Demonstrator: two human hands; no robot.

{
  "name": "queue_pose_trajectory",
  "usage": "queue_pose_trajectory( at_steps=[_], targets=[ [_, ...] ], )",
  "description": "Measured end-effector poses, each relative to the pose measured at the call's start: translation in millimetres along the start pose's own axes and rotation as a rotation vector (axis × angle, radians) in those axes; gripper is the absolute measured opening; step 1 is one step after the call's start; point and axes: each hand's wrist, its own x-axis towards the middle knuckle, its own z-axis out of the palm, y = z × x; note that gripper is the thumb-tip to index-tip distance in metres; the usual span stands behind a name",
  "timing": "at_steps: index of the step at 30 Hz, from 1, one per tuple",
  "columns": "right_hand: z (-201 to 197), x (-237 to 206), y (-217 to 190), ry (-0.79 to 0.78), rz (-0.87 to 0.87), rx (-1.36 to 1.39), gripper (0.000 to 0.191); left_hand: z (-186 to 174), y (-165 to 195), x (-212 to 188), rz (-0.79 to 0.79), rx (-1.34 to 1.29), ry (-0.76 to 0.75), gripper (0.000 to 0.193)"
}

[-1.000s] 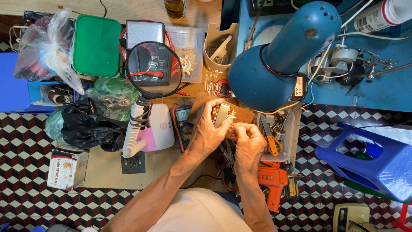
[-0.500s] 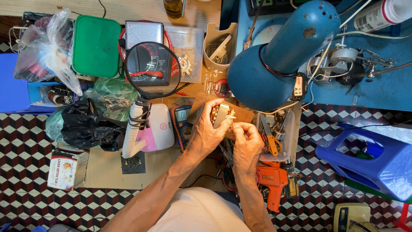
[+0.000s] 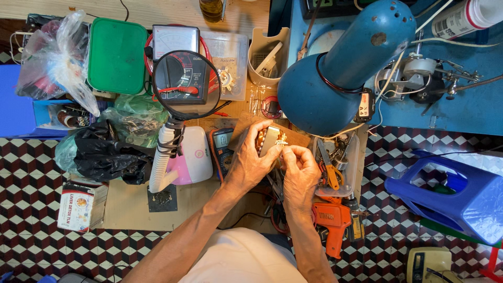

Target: The person works at a cluttered workbench, stripping and twisting wires on a small electrical component, then uses pliers and a soldering iron to join connections. They later handle a fan motor assembly, inspect it, and wipe the work area with a tissue.

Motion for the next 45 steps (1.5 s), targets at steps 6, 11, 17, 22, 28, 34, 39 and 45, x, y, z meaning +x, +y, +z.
queue_pose_trajectory(
  at_steps=[6,11,17,22,28,34,39,45],
  targets=[
    [-3,5,0,-0.011,-0.011,0.005,0.017,-9,6,7,0.147,0.099,0.011,0.045],
    [-5,5,-2,-0.033,0.012,0.039,0.019,-28,11,22,0.258,0.164,-0.093,0.027],
    [-14,3,0,-0.027,0.037,0.046,0.02,-30,18,32,0.413,0.266,-0.205,0.02],
    [-14,7,8,-0.052,0.048,0.14,0.018,-32,25,34,0.439,0.301,-0.242,0.019],
    [-13,10,13,-0.039,0.064,0.143,0.018,-35,28,37,0.534,0.418,-0.339,0.022],
    [-11,12,23,-0.038,0.088,0.215,0.017,-33,25,58,0.597,0.563,-0.496,0.016],
    [-10,17,29,-0.064,0.123,0.274,0.016,-20,34,84,0.694,0.742,-0.632,0.015],
    [-5,16,31,-0.048,0.096,0.264,0.016,-39,45,91,0.887,0.517,-0.622,0.019]
  ],
)
